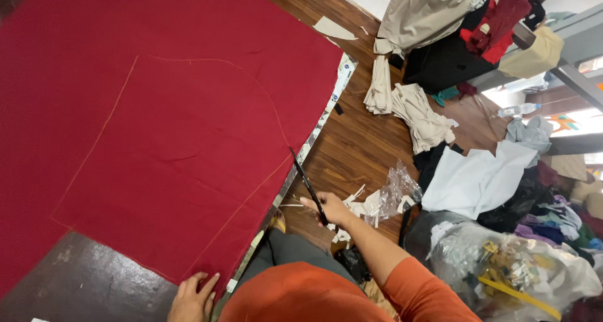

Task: The person places a paper pattern on a red fabric and traces its outline with a pencil. Then, using scissors, the person cuts the fabric along the traced lines to create a fabric piece matching the pattern shape.

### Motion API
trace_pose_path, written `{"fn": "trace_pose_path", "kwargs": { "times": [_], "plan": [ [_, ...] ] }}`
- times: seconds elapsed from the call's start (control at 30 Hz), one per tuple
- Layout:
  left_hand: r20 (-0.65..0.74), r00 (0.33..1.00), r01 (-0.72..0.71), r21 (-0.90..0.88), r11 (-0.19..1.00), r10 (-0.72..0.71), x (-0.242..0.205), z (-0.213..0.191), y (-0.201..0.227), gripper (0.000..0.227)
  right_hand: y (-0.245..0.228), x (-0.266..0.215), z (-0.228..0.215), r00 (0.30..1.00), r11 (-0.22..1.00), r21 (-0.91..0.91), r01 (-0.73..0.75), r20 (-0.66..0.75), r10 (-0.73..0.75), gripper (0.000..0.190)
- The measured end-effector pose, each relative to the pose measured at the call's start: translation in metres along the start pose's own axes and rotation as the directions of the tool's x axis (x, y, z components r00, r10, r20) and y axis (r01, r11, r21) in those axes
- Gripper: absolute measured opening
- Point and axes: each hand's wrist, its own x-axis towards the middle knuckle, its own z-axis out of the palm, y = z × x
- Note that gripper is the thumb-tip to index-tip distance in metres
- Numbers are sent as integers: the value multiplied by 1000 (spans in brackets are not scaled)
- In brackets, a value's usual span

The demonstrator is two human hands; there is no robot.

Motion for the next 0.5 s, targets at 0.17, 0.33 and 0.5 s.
{"fn": "trace_pose_path", "kwargs": {
  "times": [0.17,0.33,0.5],
  "plan": [
    [34,998,-52,13,999,52,-1,11,-14,60,-23,-2,2,999,997,-78,-27,18,28,57],
    [9,1000,-26,-5,1000,26,1,7,-6,55,-7,10,6,999,999,0,37,-31,-37,53],
    [-25,999,-25,-43,999,24,-6,19,-9,61,-25,7,5,999,997,-71,-8,-33,6,49]
  ]
}}
